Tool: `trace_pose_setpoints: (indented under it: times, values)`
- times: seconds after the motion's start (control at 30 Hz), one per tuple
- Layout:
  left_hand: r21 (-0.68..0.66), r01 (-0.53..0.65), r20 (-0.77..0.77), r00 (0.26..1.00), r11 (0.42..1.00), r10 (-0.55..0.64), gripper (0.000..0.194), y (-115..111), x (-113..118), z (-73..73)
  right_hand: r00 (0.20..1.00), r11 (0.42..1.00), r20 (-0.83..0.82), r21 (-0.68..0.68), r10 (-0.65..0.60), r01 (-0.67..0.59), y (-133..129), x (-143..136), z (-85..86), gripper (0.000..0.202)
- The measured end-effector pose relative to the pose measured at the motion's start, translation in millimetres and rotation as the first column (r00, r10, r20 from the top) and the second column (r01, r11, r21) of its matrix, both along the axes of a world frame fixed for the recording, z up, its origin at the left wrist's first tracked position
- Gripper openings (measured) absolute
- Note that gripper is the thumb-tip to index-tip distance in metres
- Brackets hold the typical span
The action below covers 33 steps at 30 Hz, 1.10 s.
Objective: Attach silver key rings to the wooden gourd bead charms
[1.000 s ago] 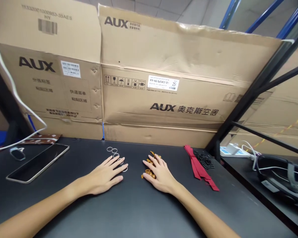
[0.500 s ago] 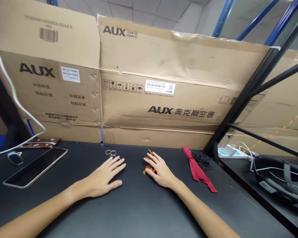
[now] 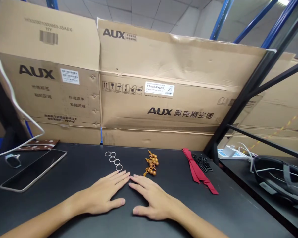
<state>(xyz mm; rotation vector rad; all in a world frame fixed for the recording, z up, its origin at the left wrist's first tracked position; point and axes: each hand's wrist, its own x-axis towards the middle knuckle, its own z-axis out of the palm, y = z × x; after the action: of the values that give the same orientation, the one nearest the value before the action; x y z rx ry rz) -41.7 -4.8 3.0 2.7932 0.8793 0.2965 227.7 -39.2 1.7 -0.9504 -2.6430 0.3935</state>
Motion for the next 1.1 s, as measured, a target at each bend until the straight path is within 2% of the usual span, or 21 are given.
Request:
trace_pose_setpoints:
  times: [0.13,0.27,0.5,0.83,1.1]
  values:
    - [-0.023,-0.037,-0.044,0.998,0.999,0.036,0.071,-0.9,1.0,2.5,0.998,0.995,0.026,-0.089,-0.05,0.052,2.1,5.0,2.3,0.077]
    - [-0.042,-0.05,-0.107,0.993,0.998,0.046,0.07,-1.4,2.9,5.8,0.994,0.99,0.058,-0.102,-0.089,0.094,3.9,7.8,3.7,0.076]
    - [-0.009,-0.028,-0.042,0.999,1.0,0.028,0.07,0.7,0.5,1.7,0.988,0.986,0.087,-0.096,-0.126,0.134,12.4,14.2,3.0,0.073]
    - [-0.067,-0.067,-0.054,0.997,0.996,0.063,0.07,-2.7,2.8,5.0,0.982,0.983,0.175,-0.154,-0.068,0.096,3.7,7.9,11.4,0.08]
    - [-0.04,0.001,-0.075,0.997,0.999,-0.004,0.074,-0.4,1.4,1.1,0.987,0.984,0.145,-0.152,-0.075,0.098,6.7,10.3,9.6,0.078]
